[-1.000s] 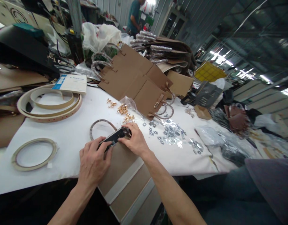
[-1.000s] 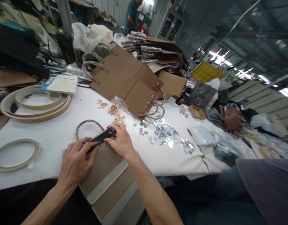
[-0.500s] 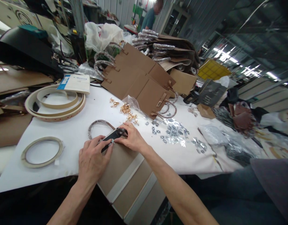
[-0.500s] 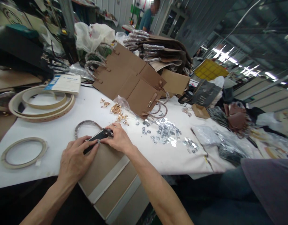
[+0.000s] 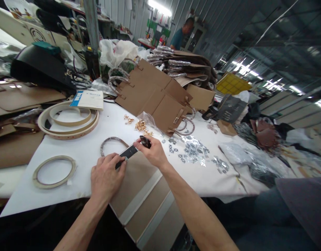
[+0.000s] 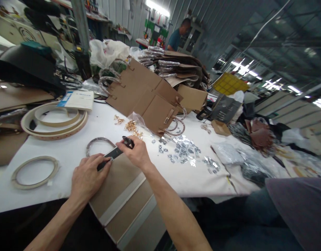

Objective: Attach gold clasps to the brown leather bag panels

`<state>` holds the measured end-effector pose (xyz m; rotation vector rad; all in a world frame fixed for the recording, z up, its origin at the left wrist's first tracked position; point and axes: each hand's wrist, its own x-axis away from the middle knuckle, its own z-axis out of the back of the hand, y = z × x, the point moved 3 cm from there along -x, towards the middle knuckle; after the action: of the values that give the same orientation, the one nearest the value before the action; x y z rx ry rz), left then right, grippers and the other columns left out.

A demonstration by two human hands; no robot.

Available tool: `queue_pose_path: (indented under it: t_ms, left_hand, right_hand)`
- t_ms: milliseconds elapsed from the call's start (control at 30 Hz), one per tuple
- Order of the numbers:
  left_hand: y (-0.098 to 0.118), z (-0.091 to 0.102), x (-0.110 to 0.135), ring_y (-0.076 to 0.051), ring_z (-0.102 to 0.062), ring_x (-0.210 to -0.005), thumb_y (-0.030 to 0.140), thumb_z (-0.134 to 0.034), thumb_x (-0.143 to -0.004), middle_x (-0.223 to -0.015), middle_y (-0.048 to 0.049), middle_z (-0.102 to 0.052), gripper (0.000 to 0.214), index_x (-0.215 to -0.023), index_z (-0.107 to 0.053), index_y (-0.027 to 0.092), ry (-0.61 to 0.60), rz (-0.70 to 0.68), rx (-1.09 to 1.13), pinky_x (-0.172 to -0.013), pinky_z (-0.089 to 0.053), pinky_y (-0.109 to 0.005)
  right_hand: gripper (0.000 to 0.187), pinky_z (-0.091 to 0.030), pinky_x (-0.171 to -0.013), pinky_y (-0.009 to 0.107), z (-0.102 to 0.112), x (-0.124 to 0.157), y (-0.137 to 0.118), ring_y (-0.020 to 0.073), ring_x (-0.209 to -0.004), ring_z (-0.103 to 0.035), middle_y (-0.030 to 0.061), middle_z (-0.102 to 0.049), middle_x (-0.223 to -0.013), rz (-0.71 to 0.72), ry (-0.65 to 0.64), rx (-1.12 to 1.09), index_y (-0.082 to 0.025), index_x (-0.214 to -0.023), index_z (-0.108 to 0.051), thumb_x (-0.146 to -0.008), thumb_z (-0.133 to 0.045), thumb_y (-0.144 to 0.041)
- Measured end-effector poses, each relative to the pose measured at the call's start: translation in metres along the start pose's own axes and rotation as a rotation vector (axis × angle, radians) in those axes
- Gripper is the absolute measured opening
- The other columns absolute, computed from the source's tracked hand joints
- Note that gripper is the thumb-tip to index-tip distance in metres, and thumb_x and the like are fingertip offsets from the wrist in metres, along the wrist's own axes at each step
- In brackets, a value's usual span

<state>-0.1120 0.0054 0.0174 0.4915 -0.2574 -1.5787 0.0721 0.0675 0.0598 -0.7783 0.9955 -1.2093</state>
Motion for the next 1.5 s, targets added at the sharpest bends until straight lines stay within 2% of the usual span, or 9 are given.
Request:
queue_pose_path:
  t_ms: [100, 200, 267, 467, 667, 833, 933, 1167, 1500]
  left_hand:
    - [0.003, -0.001, 0.002, -0.034, -0.062, -0.109, 0.04, -0.058, -0.098, -0.124, -0.0026, -0.074, 0.019, -0.103, -0.073, 0.029, 0.01, 0.0, -0.001, -0.076, -0.048, -0.045]
    - [0.009, -0.004, 0.004, -0.034, -0.062, -0.108, 0.038, -0.058, -0.098, -0.125, -0.0031, -0.074, 0.018, -0.104, -0.073, 0.029, 0.023, -0.02, 0.014, -0.076, -0.048, -0.045]
    - [0.012, -0.005, 0.005, -0.034, -0.062, -0.108, 0.038, -0.059, -0.097, -0.125, -0.0037, -0.074, 0.018, -0.106, -0.073, 0.029, 0.042, -0.043, 0.013, -0.076, -0.049, -0.045]
    - [0.009, -0.011, 0.007, -0.033, -0.062, -0.112, 0.038, -0.062, -0.096, -0.128, -0.0022, -0.073, 0.018, -0.108, -0.073, 0.03, 0.07, -0.053, 0.039, -0.08, -0.051, -0.047]
    - [0.005, -0.014, 0.009, -0.032, -0.06, -0.118, 0.037, -0.063, -0.096, -0.131, -0.0011, -0.072, 0.018, -0.108, -0.074, 0.031, 0.056, -0.063, 0.048, -0.087, -0.052, -0.048]
    - [0.003, -0.014, 0.008, -0.031, -0.061, -0.115, 0.037, -0.063, -0.096, -0.13, -0.0005, -0.072, 0.016, -0.106, -0.074, 0.03, 0.046, -0.065, 0.08, -0.087, -0.052, -0.048]
    - [0.0, -0.016, 0.008, -0.03, -0.061, -0.113, 0.037, -0.063, -0.097, -0.13, 0.0002, -0.072, 0.017, -0.108, -0.074, 0.031, 0.056, -0.072, 0.094, -0.088, -0.052, -0.047]
    - [-0.004, -0.024, 0.006, -0.031, -0.06, -0.11, 0.04, -0.063, -0.097, -0.127, -0.0026, -0.073, 0.018, -0.107, -0.074, 0.029, 0.091, -0.125, 0.135, -0.092, -0.053, -0.048]
    - [-0.003, -0.023, 0.006, -0.031, -0.061, -0.107, 0.035, -0.066, -0.094, -0.126, -0.0047, -0.074, 0.018, -0.108, -0.073, 0.026, 0.091, -0.13, 0.148, -0.091, -0.055, -0.048]
  right_hand:
    - [0.034, -0.03, -0.046, 0.023, 0.002, -0.002, -0.018, 0.0074, -0.048, -0.039, -0.0056, -0.055, -0.058, -0.093, 0.091, -0.429, -0.02, -0.071, -0.062, -0.085, -0.078, -0.047]
    - [0.045, -0.02, -0.042, 0.023, -0.01, -0.003, -0.022, 0.0047, -0.041, -0.029, -0.0088, -0.045, -0.049, -0.144, 0.176, -0.792, -0.021, -0.06, -0.047, -0.08, -0.08, -0.045]
    - [0.049, -0.019, -0.041, 0.023, -0.022, -0.002, -0.018, 0.004, -0.039, -0.027, -0.0102, -0.039, -0.045, -0.156, 0.214, -0.881, -0.021, -0.057, -0.041, -0.079, -0.08, -0.042]
    - [0.055, -0.015, -0.039, 0.023, -0.035, 0.008, -0.005, 0.0037, -0.036, -0.02, -0.0119, -0.027, -0.042, -0.123, 0.325, -0.928, -0.022, -0.054, -0.032, -0.083, -0.074, -0.041]
    - [0.055, -0.015, -0.038, 0.022, -0.04, 0.012, -0.001, 0.004, -0.036, -0.016, -0.0118, -0.025, -0.043, -0.017, 0.254, -1.003, -0.022, -0.054, -0.031, -0.086, -0.071, -0.042]
    - [0.054, -0.015, -0.037, 0.021, -0.042, 0.015, 0.002, 0.0043, -0.036, -0.014, -0.0113, -0.024, -0.044, 0.021, 0.288, -1.034, -0.021, -0.054, -0.031, -0.089, -0.067, -0.04]
    - [0.054, -0.016, -0.037, 0.02, -0.033, 0.015, 0.002, 0.0049, -0.037, -0.014, -0.0109, -0.023, -0.044, 0.04, 0.314, -1.009, -0.02, -0.054, -0.03, -0.09, -0.065, -0.039]
    - [0.051, -0.015, -0.036, 0.02, 0.007, 0.014, 0.01, 0.0075, -0.04, -0.006, -0.0111, -0.016, -0.047, 0.04, 0.432, -1.054, -0.021, -0.059, -0.026, -0.096, -0.056, -0.039]
    - [0.053, -0.015, -0.036, 0.02, -0.041, 0.017, 0.01, 0.0057, -0.037, -0.01, -0.0109, -0.021, -0.045, 0.029, 0.321, -1.065, -0.021, -0.056, -0.029, -0.094, -0.061, -0.038]
